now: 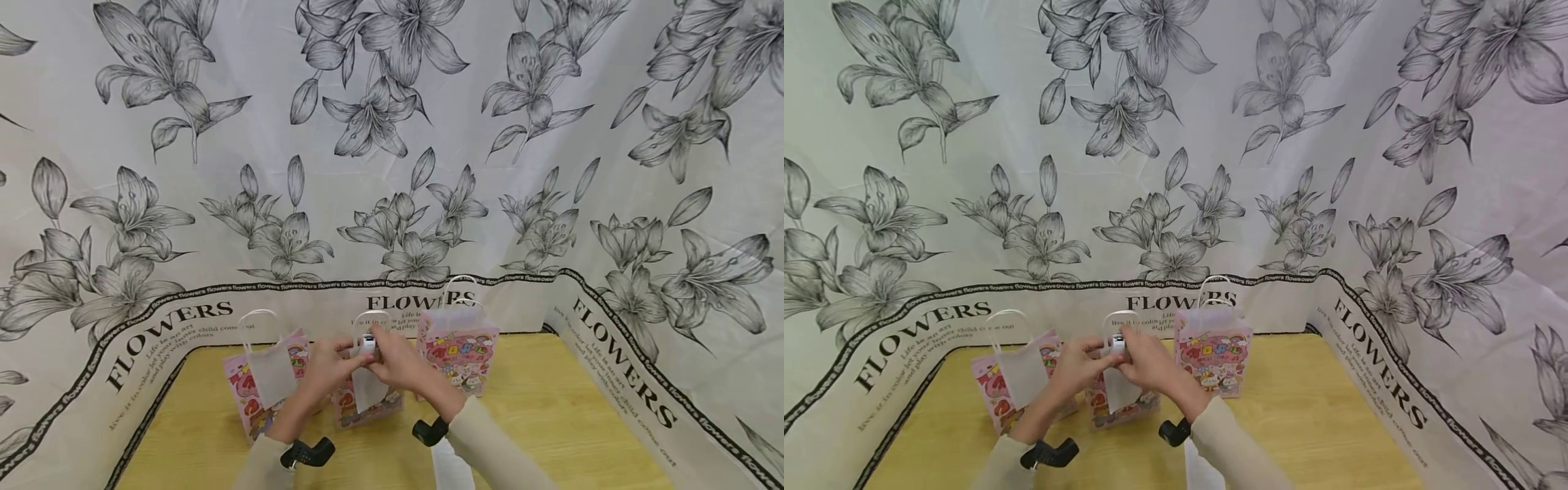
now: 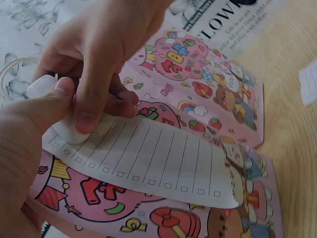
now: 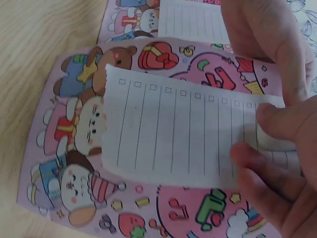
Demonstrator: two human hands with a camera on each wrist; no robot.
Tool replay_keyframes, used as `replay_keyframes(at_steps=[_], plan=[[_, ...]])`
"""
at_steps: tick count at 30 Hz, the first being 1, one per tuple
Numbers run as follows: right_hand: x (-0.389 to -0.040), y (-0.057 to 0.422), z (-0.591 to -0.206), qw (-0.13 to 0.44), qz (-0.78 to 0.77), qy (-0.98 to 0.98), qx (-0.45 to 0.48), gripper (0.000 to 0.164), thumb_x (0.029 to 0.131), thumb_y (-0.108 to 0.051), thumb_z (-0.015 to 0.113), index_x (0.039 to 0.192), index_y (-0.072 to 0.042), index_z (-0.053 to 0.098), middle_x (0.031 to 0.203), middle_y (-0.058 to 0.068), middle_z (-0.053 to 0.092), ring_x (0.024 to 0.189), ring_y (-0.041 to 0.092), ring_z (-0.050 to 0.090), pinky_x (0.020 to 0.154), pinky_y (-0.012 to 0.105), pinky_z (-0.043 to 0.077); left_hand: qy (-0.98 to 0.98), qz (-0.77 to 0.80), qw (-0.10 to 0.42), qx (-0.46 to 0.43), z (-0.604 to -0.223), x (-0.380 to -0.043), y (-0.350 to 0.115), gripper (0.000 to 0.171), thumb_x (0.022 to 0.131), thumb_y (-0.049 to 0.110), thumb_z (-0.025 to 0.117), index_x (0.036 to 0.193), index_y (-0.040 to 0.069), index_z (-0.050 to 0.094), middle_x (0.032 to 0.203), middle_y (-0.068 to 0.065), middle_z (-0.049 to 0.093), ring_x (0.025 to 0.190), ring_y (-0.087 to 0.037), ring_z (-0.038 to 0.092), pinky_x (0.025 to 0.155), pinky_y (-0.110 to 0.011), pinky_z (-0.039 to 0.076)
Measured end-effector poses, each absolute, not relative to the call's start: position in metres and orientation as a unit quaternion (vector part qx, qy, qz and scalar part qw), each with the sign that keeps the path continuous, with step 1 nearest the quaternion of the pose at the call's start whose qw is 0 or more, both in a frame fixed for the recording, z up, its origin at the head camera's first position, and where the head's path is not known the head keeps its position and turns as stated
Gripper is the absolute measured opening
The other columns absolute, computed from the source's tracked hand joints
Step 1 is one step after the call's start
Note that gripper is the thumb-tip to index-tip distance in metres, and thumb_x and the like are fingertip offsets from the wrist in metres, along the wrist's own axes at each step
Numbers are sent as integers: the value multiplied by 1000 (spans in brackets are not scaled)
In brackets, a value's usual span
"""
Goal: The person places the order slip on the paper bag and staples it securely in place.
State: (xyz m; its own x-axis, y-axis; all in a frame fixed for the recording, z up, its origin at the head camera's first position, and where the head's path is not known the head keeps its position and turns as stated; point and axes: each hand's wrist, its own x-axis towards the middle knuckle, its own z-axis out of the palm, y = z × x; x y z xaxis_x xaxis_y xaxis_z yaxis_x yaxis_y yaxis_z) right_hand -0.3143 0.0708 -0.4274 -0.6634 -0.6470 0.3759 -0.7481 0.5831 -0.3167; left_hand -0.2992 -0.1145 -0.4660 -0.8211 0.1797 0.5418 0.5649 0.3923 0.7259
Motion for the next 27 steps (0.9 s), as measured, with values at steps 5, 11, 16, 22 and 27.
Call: replay_keyframes(at_steps=[5, 11, 16, 22, 27], plan=[[-318, 75, -415, 79, 242, -877, 408, 48, 91, -25, 71, 126, -4, 45, 86, 2, 61, 63, 5, 56, 53, 19, 47, -829, -503, 102, -222, -449, -299, -121, 36, 88, 33, 72, 111, 6, 71, 106, -12, 68, 87, -24, 68, 62, -27, 55], [-311, 79, -416, 73, 228, -879, 413, 63, 91, -24, 71, 144, -8, 39, 96, 4, 64, 67, 4, 58, 56, 18, 48, -828, -504, 67, -238, -453, -295, -128, 43, 91, 23, 70, 127, -1, 62, 124, -18, 61, 107, -29, 63, 76, -30, 55], [-304, 82, -415, 130, 207, -878, 411, 55, 88, -23, 75, 134, -10, 48, 97, 2, 64, 68, 8, 61, 55, 18, 47, -825, -491, 101, -260, -455, -298, -129, 27, 91, 5, 68, 118, -1, 67, 109, -16, 68, 73, -15, 65, 57, -26, 52], [-295, 86, -412, 207, 241, -854, 411, 53, 83, -16, 80, 125, -4, 50, 107, 8, 61, 79, 13, 64, 64, 22, 52, -838, -471, 124, -247, -456, -301, -127, 20, 91, 2, 67, 111, -2, 69, 102, -14, 69, 74, -15, 66, 59, -26, 53], [-287, 93, -413, 235, 312, -828, 403, 54, 78, -13, 84, 120, -5, 52, 100, 6, 58, 71, 13, 59, 58, 23, 50, -848, -463, 126, -226, -452, -302, -125, 19, 91, 4, 67, 109, -2, 69, 102, -14, 69, 88, -21, 68, 68, -29, 55]])
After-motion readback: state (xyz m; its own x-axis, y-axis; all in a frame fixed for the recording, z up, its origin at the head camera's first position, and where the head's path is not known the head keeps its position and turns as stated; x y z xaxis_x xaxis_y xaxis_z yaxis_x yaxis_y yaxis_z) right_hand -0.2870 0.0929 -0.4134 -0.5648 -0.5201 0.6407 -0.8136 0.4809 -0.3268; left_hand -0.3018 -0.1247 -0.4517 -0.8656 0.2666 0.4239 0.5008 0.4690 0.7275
